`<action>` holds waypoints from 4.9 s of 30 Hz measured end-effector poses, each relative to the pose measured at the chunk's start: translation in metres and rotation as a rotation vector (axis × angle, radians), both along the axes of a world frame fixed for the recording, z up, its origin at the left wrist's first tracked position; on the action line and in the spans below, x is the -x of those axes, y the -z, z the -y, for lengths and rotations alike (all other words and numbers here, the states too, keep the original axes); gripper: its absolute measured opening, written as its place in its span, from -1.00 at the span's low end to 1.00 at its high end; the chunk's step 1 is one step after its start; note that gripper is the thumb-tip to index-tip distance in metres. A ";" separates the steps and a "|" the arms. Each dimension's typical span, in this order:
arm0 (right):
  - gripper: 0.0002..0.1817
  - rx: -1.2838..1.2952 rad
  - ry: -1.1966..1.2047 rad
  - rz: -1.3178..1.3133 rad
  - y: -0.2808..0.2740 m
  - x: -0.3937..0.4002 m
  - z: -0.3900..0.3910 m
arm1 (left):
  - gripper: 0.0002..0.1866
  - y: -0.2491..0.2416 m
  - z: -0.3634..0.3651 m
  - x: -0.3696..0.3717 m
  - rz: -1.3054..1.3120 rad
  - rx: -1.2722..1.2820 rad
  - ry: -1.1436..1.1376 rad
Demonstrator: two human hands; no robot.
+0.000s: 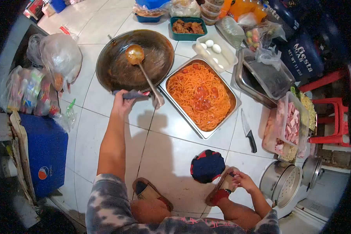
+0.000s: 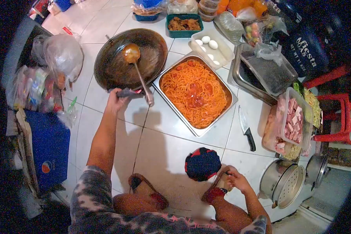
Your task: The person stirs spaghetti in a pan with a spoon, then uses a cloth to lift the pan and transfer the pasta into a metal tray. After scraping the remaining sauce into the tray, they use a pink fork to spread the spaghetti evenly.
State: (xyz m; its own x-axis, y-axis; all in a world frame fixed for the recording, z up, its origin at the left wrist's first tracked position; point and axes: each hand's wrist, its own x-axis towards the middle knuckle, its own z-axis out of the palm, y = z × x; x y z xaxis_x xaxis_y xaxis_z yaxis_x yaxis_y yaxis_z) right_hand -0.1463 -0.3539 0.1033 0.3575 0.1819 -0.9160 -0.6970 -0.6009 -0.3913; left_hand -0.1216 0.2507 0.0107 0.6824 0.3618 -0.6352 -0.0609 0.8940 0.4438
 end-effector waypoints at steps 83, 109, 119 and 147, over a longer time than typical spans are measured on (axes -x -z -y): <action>-0.92 0.181 -0.226 1.372 -0.196 0.056 -0.017 | -0.74 -0.252 0.241 0.238 -0.519 -1.925 0.920; -0.78 -0.236 -0.012 0.333 -0.223 0.015 0.040 | -0.54 -0.470 0.421 0.093 -0.394 -0.979 0.786; -0.83 -0.349 1.210 0.539 -0.361 -0.016 0.193 | -0.51 -0.616 0.484 -0.021 0.086 -1.079 0.944; -0.52 -0.758 2.209 0.866 -0.566 0.288 0.070 | -0.58 -0.681 0.650 0.112 0.260 -0.155 2.470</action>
State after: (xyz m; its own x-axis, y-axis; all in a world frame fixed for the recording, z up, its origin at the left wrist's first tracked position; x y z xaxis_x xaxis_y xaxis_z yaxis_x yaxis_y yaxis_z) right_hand -0.4347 -0.4242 0.6688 0.4750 -0.7037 -0.5285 0.5022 0.7099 -0.4938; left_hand -0.2339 -0.3992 0.6921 -0.2124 -0.7937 -0.5700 0.4992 -0.5896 0.6350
